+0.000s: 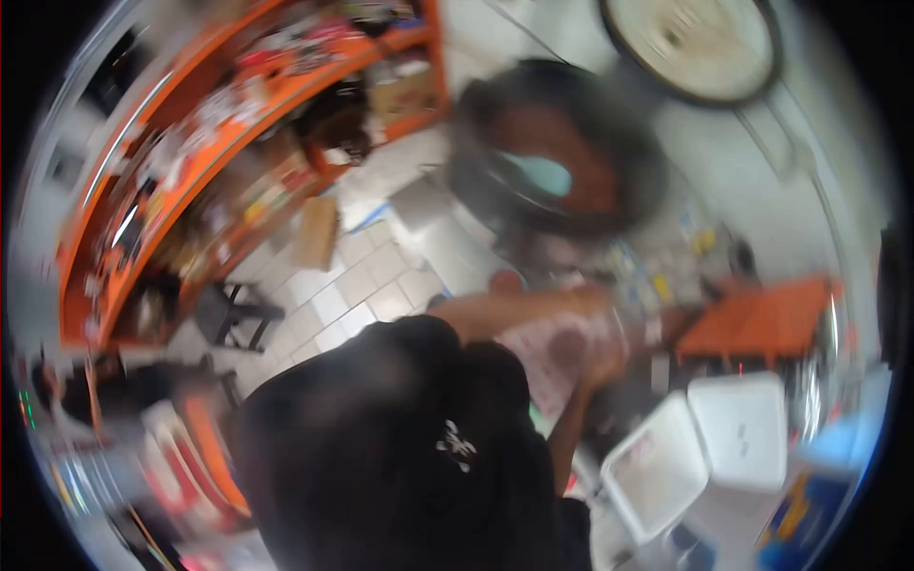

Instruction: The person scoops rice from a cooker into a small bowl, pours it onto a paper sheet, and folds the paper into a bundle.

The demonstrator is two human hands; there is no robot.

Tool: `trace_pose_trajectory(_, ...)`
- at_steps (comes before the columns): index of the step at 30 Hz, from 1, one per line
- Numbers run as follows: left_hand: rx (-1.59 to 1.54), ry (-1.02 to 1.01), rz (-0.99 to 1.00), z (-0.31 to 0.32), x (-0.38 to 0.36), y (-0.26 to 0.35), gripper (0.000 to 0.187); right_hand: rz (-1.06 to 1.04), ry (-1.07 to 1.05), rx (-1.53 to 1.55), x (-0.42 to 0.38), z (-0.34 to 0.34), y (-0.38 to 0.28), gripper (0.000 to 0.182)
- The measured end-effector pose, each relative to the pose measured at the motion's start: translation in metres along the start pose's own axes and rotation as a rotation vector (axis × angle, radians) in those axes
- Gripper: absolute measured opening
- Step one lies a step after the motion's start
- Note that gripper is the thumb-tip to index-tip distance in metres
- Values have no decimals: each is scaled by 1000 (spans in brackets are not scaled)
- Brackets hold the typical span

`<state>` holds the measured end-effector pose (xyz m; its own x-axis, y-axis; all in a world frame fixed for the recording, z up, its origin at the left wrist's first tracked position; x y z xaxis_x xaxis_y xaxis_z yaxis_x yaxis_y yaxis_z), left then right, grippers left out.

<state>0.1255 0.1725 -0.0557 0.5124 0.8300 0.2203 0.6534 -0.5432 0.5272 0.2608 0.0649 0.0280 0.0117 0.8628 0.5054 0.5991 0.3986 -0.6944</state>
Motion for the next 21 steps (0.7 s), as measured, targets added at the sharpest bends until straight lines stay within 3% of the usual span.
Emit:
trace_pose_trajectory(1, 33, -16, 140, 7, 0, 1, 20, -29, -64, -91, -3, 2, -3, 36)
trace_pose_trajectory(2, -13, -126, 26, 2, -2, -7, 10, -63, -125, -179, -7, 3, -6, 43)
trace_pose_trajectory(3, -45, -230, -93, -4, -6, -14, 7, -66, -45, -186, -1, -10, -28, 58)
trace_pose_trajectory(5, -184, -292, 242, -29, -12, 6, 7, 2, 208, -380, -8, -33, -26, 87)
trace_pose_trajectory(7, -192, -330, 278, -54, -5, 25, 7, 234, 170, -261, 0, -40, 0, 97)
trace_pose_trajectory(10, -243, -408, 150, -82, -22, 46, 17, 401, 216, 187, -15, -24, 79, 85)
trace_pose_trajectory(12, -285, -395, 87, -91, -28, 40, 22, 759, -391, 122, -40, 13, 97, 64)
trace_pose_trajectory(13, -2, -613, -21, -76, -36, 25, 28, 770, -378, 125, -48, 16, 98, 64)
trace_pose_trajectory(14, 289, -819, -132, -68, -47, 6, 35, 548, -200, 22, -40, 7, 84, 55)
trace_pose_trajectory(15, 287, -832, -123, -69, -50, 8, 35, 327, -29, -83, -42, -3, 70, 47)
trace_pose_trajectory(16, 199, -696, -253, -79, -46, 3, 41, 344, -28, -87, -40, -10, 60, 47)
trace_pose_trajectory(17, 110, -556, -382, -88, -45, -2, 47, 480, -157, -114, -38, -9, 63, 45)
trace_pose_trajectory(18, 107, -567, -377, -82, -47, -1, 47, 611, -286, -138, -38, -6, 65, 44)
trace_pose_trajectory(19, -194, -404, -572, -83, -55, -10, 53, 622, -284, -140, -40, -5, 62, 44)
trace_pose_trajectory(21, -790, -46, -944, -77, -90, -23, 66, 690, -12, 200, -48, -14, 56, 43)
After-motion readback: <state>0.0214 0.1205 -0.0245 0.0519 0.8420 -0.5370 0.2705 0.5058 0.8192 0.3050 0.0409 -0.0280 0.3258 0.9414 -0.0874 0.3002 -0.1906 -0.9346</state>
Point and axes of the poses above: each hand's wrist, its own x-axis towards the middle knuckle, its own z-axis out of the palm, y = z × x, the point moved 9 cm from there along x, towards the middle knuckle
